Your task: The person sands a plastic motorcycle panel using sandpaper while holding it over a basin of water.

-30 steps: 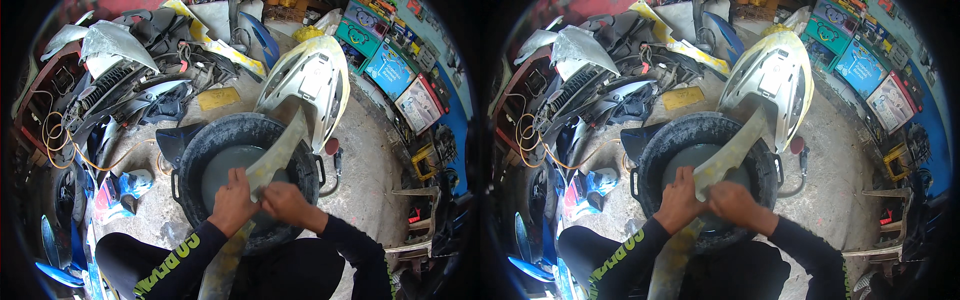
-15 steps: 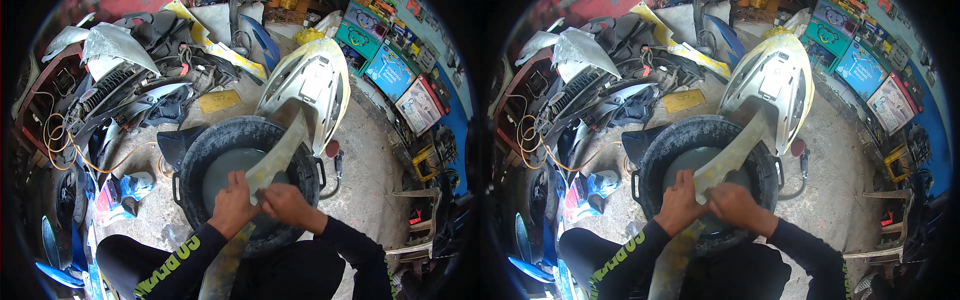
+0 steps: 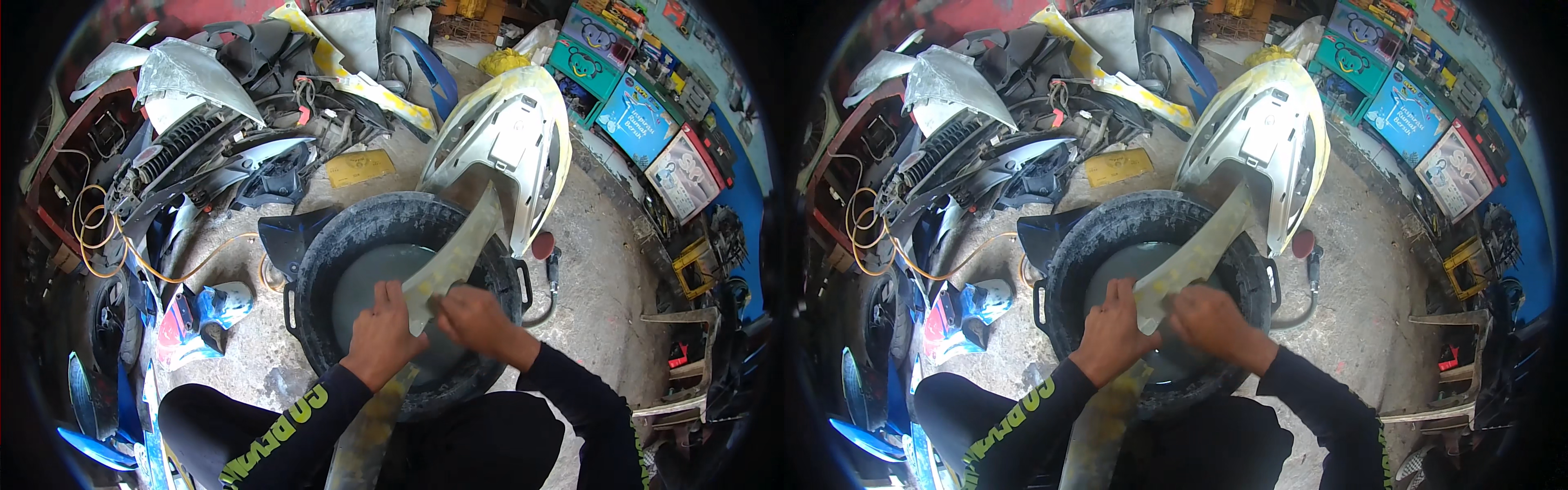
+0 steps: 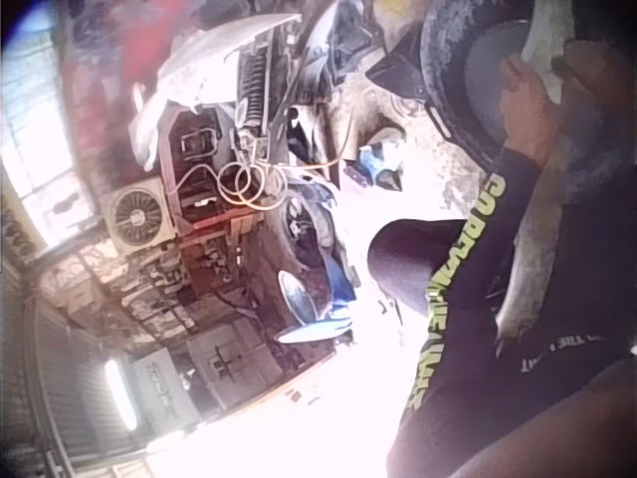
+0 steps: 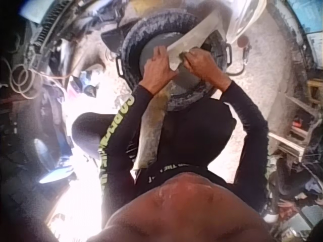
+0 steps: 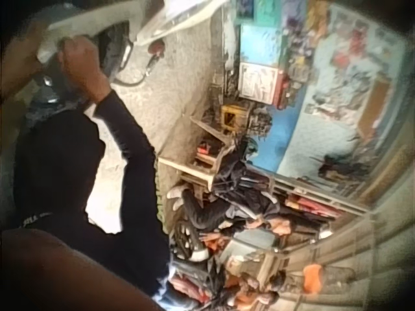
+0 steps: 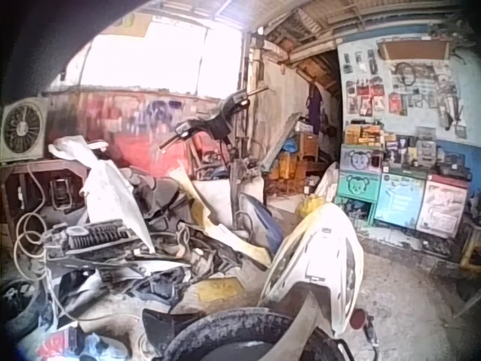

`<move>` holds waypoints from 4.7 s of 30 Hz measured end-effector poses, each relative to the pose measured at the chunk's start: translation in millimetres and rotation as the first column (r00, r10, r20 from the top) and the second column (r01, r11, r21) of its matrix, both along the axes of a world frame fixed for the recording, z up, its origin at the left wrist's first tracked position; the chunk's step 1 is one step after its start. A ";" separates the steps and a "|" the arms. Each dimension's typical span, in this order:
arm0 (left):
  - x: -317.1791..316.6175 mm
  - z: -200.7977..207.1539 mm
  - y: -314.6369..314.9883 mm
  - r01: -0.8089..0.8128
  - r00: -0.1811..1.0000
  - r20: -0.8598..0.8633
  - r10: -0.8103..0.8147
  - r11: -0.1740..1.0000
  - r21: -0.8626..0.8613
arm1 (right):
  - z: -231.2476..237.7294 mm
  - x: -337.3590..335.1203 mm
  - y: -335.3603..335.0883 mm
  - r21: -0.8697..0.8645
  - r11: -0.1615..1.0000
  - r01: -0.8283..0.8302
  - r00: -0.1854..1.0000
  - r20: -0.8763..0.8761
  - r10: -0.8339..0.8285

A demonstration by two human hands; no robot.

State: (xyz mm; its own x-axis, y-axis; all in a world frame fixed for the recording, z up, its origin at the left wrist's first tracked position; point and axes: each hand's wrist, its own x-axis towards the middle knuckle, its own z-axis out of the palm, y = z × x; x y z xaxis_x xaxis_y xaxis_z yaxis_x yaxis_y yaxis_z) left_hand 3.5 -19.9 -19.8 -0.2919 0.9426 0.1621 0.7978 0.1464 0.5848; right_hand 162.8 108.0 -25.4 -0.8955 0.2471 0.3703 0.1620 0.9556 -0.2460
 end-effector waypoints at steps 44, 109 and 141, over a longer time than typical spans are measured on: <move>-6.9 0.5 -4.5 -0.022 1.000 0.011 0.023 0.999 -0.039 | 20.0 19.8 7.0 -0.062 0.977 0.202 0.979 0.051 -0.199; -5.4 6.6 -4.5 -0.033 0.994 0.098 0.046 0.992 -0.124 | 1.3 -16.2 -12.5 -0.216 0.961 0.171 0.965 -0.159 -0.207; -3.5 10.8 -6.9 -0.042 0.992 0.113 0.057 0.990 -0.133 | -4.1 -29.2 -13.8 -0.175 0.978 0.110 0.953 -0.261 -0.154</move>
